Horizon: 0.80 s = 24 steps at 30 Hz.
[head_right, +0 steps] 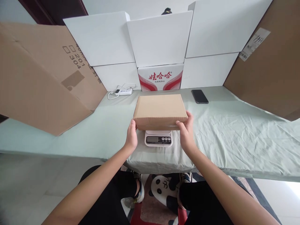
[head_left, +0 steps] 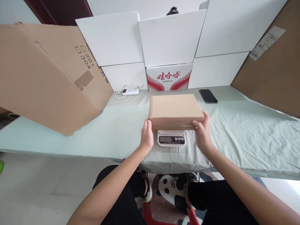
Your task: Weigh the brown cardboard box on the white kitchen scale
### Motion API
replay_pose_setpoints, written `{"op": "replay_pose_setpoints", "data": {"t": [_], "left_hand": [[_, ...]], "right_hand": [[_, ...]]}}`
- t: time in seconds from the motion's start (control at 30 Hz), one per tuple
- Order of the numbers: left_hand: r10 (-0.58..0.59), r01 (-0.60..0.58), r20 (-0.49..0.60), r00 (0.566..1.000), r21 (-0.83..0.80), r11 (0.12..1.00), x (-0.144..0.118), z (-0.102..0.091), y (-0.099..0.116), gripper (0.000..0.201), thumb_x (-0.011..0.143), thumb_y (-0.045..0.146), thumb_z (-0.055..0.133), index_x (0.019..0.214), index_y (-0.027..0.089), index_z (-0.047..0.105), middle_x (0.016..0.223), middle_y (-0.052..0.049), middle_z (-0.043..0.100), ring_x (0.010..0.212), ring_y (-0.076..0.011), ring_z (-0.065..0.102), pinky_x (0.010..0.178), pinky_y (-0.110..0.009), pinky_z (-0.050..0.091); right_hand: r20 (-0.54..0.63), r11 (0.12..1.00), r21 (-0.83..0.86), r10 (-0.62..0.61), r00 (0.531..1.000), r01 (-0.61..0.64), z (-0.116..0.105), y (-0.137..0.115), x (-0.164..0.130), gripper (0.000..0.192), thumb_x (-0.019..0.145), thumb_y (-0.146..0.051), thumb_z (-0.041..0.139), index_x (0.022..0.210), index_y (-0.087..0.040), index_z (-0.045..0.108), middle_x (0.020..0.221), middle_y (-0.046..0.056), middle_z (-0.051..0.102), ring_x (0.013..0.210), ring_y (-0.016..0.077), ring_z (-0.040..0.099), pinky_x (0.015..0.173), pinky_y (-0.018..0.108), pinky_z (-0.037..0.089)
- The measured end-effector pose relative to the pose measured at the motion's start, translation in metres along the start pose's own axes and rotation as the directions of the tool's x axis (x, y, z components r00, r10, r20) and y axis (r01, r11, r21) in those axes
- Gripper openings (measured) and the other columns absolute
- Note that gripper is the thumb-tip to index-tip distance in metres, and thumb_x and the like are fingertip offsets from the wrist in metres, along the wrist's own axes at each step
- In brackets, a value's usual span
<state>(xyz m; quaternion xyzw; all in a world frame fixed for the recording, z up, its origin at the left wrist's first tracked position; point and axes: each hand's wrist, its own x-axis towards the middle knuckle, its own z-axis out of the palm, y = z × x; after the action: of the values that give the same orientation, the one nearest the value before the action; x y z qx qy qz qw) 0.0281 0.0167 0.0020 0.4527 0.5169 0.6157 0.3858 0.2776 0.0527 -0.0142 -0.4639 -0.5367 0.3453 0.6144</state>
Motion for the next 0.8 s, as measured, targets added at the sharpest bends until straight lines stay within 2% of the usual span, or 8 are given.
{"op": "replay_pose_setpoints", "data": {"t": [0.07, 0.17, 0.3, 0.4, 0.57, 0.8], "left_hand": [[-0.002, 0.002, -0.001, 1.0, -0.001, 1.0, 0.001, 0.0, 0.0, 0.074, 0.103, 0.088, 0.043, 0.132, 0.026, 0.071, 0.153, -0.015, 0.076, 0.15, -0.0388, 0.065, 0.128, -0.055, 0.051], [-0.001, 0.001, -0.006, 1.0, -0.007, 1.0, 0.001, 0.0, 0.0, 0.075, 0.102, 0.089, 0.045, 0.131, 0.026, 0.072, 0.153, -0.015, 0.075, 0.151, -0.0392, 0.065, 0.129, -0.055, 0.05], [0.006, -0.006, 0.001, 1.0, -0.028, 1.0, 0.001, 0.0, 0.0, 0.072, 0.106, 0.084, 0.042, 0.132, 0.025, 0.075, 0.153, -0.015, 0.075, 0.155, -0.0389, 0.062, 0.132, -0.056, 0.048], [0.01, -0.011, -0.027, 1.0, -0.034, 0.999, 0.003, -0.002, 0.0, 0.068, 0.11, 0.077, 0.041, 0.141, 0.026, 0.073, 0.161, -0.014, 0.071, 0.162, -0.037, 0.056, 0.137, -0.056, 0.044], [-0.005, -0.004, -0.13, 0.992, -0.065, 0.998, 0.009, -0.007, -0.001, 0.064, 0.111, 0.068, 0.043, 0.154, 0.026, 0.065, 0.175, -0.012, 0.059, 0.168, -0.0325, 0.05, 0.141, -0.053, 0.039], [0.004, -0.017, -0.151, 0.988, -0.083, 0.996, 0.014, -0.009, -0.006, 0.066, 0.11, 0.068, 0.045, 0.154, 0.024, 0.065, 0.173, -0.014, 0.062, 0.168, -0.0321, 0.051, 0.143, -0.052, 0.037]], "right_hand": [[-0.009, 0.988, 0.086, 0.127, 0.992, -0.126, 0.004, -0.006, -0.001, 0.061, 0.092, -0.05, 0.069, 0.147, -0.041, 0.046, 0.158, 0.005, 0.058, 0.153, 0.0355, 0.056, 0.127, 0.071, 0.051], [-0.014, 0.978, 0.128, 0.167, 0.986, -0.163, 0.007, -0.011, -0.002, 0.063, 0.089, -0.05, 0.071, 0.146, -0.04, 0.047, 0.159, 0.004, 0.057, 0.156, 0.0359, 0.052, 0.131, 0.071, 0.045], [-0.033, 0.979, 0.115, 0.176, 0.984, -0.172, 0.007, -0.013, -0.002, 0.054, 0.09, -0.05, 0.068, 0.14, -0.039, 0.051, 0.15, 0.004, 0.061, 0.148, 0.0343, 0.057, 0.121, 0.064, 0.055], [-0.063, 0.973, 0.144, 0.189, 0.98, -0.179, 0.007, -0.02, -0.001, 0.05, 0.089, -0.048, 0.068, 0.136, -0.038, 0.055, 0.138, 0.005, 0.065, 0.134, 0.0331, 0.064, 0.111, 0.061, 0.06], [-0.115, 0.953, 0.236, 0.221, 0.969, -0.189, 0.01, -0.036, 0.004, 0.05, 0.085, -0.043, 0.066, 0.134, -0.037, 0.057, 0.134, 0.005, 0.066, 0.125, 0.0298, 0.065, 0.104, 0.057, 0.062], [-0.158, 0.93, 0.295, 0.272, 0.949, -0.218, 0.012, -0.04, 0.009, 0.051, 0.077, -0.041, 0.067, 0.128, -0.037, 0.061, 0.135, 0.003, 0.065, 0.127, 0.0272, 0.064, 0.103, 0.05, 0.057]]}}
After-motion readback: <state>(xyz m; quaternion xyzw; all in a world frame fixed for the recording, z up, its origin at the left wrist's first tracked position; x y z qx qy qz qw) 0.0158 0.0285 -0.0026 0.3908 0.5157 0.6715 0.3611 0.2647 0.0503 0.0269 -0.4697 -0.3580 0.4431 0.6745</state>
